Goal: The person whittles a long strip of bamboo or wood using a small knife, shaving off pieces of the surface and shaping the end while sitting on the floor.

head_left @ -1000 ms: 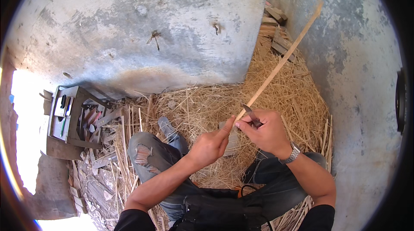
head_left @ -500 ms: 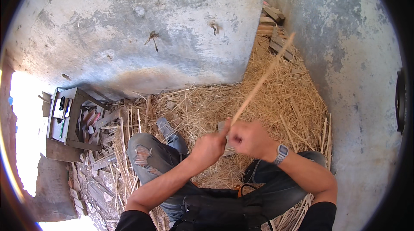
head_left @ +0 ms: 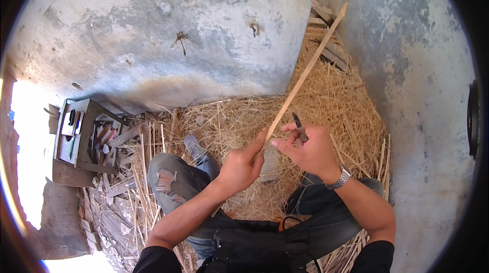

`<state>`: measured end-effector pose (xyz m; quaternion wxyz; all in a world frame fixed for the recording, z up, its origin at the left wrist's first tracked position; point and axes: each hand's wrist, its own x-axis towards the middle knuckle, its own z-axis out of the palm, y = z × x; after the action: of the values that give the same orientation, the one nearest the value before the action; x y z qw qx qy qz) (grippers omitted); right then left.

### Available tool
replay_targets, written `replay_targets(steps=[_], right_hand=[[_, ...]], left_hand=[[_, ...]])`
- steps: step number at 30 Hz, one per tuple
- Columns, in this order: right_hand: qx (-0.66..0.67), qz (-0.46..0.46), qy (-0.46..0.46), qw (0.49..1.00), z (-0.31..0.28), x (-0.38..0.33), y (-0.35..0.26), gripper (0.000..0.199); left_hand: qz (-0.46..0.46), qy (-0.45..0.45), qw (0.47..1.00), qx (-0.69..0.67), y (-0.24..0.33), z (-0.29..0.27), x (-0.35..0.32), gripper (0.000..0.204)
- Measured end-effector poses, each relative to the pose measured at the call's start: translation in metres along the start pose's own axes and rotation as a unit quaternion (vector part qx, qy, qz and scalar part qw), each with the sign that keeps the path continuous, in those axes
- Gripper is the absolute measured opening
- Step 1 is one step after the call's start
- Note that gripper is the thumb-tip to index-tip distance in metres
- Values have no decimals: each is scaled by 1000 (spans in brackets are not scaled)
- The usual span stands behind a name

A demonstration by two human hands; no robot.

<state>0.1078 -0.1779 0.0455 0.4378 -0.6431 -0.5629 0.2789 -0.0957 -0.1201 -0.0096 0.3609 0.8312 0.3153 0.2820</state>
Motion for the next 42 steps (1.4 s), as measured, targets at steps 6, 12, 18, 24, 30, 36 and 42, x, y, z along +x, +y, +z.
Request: replay_targets(steps=[6,12,18,24,30,36,42], right_hand=[[128,85,-40,987,6,2,13,23],[304,199,-61,930,-2,11,22,25],[105,-31,19,994,-4,0,1,17],[-70,-117,-31,990,6,-10,-4,18],[-90,-127,14,988,10,-12,-1,19],[-111,-136,-7,984,11,-9,5,17],[-131,-157,-4,979,15,-10,7,15]], left_hand=[[30,-5,999,10,5,1,1,59],[-60,-72,988,-121,11,-10,1,54],[-67,-54,966,-245,0,-5,-5,51],[-107,-74,949,-286,8,-9,-2,52],[-128,-105,917,-362,7,-8,-1,54],[-124,-108,915,-369,7,-7,-1,54],[-140,-109,909,-377,7,-10,-2,54]])
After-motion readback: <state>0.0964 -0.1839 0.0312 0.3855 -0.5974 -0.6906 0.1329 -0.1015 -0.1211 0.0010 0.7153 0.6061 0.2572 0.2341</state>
